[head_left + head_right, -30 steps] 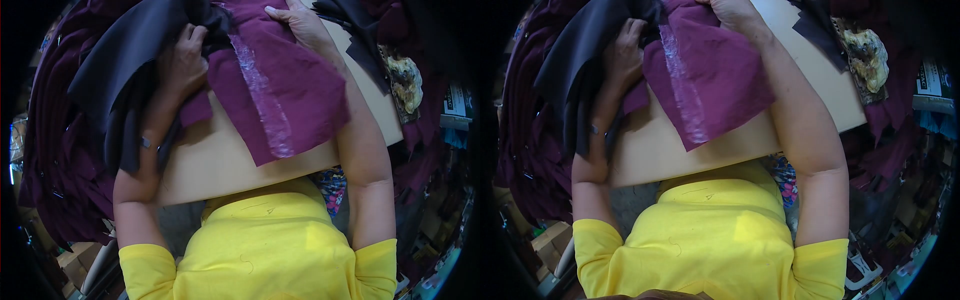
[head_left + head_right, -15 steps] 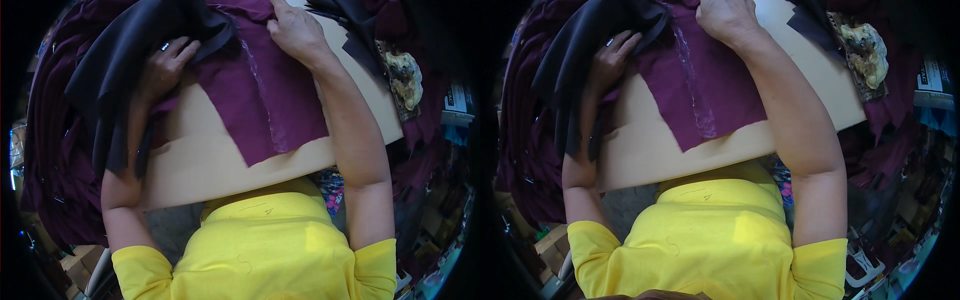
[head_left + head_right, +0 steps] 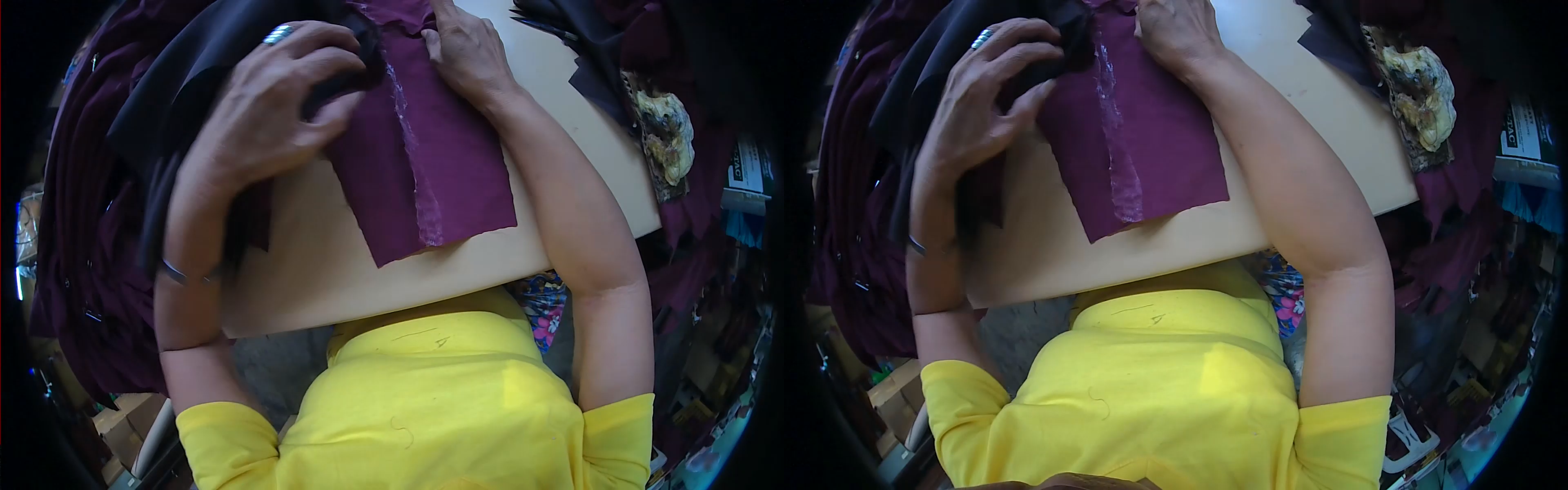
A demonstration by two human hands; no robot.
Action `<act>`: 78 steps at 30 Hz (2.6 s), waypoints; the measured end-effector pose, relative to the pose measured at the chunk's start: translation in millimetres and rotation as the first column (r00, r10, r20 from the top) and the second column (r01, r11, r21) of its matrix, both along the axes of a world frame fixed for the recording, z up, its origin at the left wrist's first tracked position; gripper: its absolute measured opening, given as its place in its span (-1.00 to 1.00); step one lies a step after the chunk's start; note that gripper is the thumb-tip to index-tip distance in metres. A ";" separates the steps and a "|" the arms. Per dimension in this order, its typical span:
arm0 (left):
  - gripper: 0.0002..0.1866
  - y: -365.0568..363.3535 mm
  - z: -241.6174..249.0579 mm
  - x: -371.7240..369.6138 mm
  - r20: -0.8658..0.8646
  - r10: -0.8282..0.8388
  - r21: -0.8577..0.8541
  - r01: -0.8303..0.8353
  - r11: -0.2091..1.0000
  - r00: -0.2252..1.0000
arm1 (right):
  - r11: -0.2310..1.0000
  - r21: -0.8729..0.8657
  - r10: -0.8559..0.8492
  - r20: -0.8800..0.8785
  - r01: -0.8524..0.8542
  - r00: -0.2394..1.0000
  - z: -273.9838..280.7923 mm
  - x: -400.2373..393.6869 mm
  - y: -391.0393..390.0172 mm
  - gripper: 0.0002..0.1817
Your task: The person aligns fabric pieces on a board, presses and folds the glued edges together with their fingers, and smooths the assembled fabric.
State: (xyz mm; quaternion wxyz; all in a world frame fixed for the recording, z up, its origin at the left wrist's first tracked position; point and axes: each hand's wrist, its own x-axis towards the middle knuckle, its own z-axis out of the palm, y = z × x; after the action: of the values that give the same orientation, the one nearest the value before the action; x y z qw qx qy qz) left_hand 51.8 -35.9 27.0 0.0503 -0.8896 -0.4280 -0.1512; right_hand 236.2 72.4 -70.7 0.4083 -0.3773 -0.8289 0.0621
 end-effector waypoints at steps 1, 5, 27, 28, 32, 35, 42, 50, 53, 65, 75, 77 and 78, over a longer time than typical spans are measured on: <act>-0.83 -4.6 -5.0 14.4 0.123 0.031 -0.046 -0.025 0.999 0.992 | 0.999 0.046 0.030 -0.028 -0.029 0.999 -0.6 -0.9 -1.0 -0.19; -0.88 2.7 -72.3 20.6 0.233 0.205 -0.030 -0.204 0.979 0.951 | 0.988 -0.152 0.023 -0.071 -0.033 0.997 11.6 1.6 -10.7 -0.17; -0.22 -9.8 -88.6 13.8 -0.058 0.248 -0.067 -0.251 0.966 0.967 | 0.993 -0.060 -0.090 0.185 0.103 0.979 12.7 22.3 -30.4 -0.30; -0.29 -10.4 -89.2 13.9 -0.053 0.235 0.001 -0.235 0.972 0.971 | 0.995 -0.036 -0.087 0.172 0.095 0.981 10.7 22.3 -31.1 -0.30; -0.63 -23.3 -83.2 17.1 0.028 -0.038 0.046 0.037 0.998 0.999 | 0.994 0.027 -0.105 0.192 0.102 0.976 4.9 23.4 -29.8 -0.31; -0.64 -37.2 -78.1 33.0 0.312 -0.034 -0.126 0.077 0.989 0.950 | 0.980 -0.079 -0.161 0.224 0.183 0.961 10.3 24.8 -34.2 -0.30; -0.55 -42.6 -81.7 42.3 0.226 -0.066 -0.137 0.099 0.986 0.972 | 0.932 -0.352 -0.044 0.131 0.088 0.990 14.3 62.4 -69.3 -0.27; -0.58 -43.2 -84.0 37.7 0.246 -0.314 -0.067 0.339 0.938 0.917 | 0.957 -0.271 -0.103 0.025 0.105 0.994 11.5 69.3 -69.5 -0.32; -0.61 -44.1 -84.0 40.2 0.300 -0.352 -0.076 0.390 0.918 0.887 | 0.920 -0.375 -0.094 0.070 0.113 0.993 26.0 79.2 -96.7 -0.30; -0.64 -59.8 -83.5 53.4 0.212 -0.221 -0.103 0.247 0.964 0.952 | 0.932 -0.361 -0.063 -0.056 0.038 0.996 13.8 102.3 -130.3 -0.31; -0.57 -59.8 -90.4 52.9 0.270 -0.200 -0.148 0.246 0.958 0.942 | 0.947 -0.321 0.003 -0.024 -0.010 1.000 12.5 106.4 -137.5 -0.33; -0.57 -61.1 -88.9 53.5 0.224 -0.203 -0.138 0.237 0.962 0.953 | 0.951 -0.310 0.003 -0.036 -0.014 0.999 11.2 106.1 -137.4 -0.31; -0.56 -62.4 -87.8 54.1 0.202 -0.204 -0.134 0.233 0.963 0.958 | 0.952 -0.307 0.004 -0.041 -0.017 0.999 11.5 105.5 -137.2 -0.30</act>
State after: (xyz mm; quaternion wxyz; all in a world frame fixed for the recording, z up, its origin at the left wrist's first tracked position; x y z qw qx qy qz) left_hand 105.8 -98.3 -60.7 -0.0770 -0.9146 -0.3402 -0.2044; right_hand 341.6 -64.8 -59.1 0.3608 -0.4305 -0.8028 0.2001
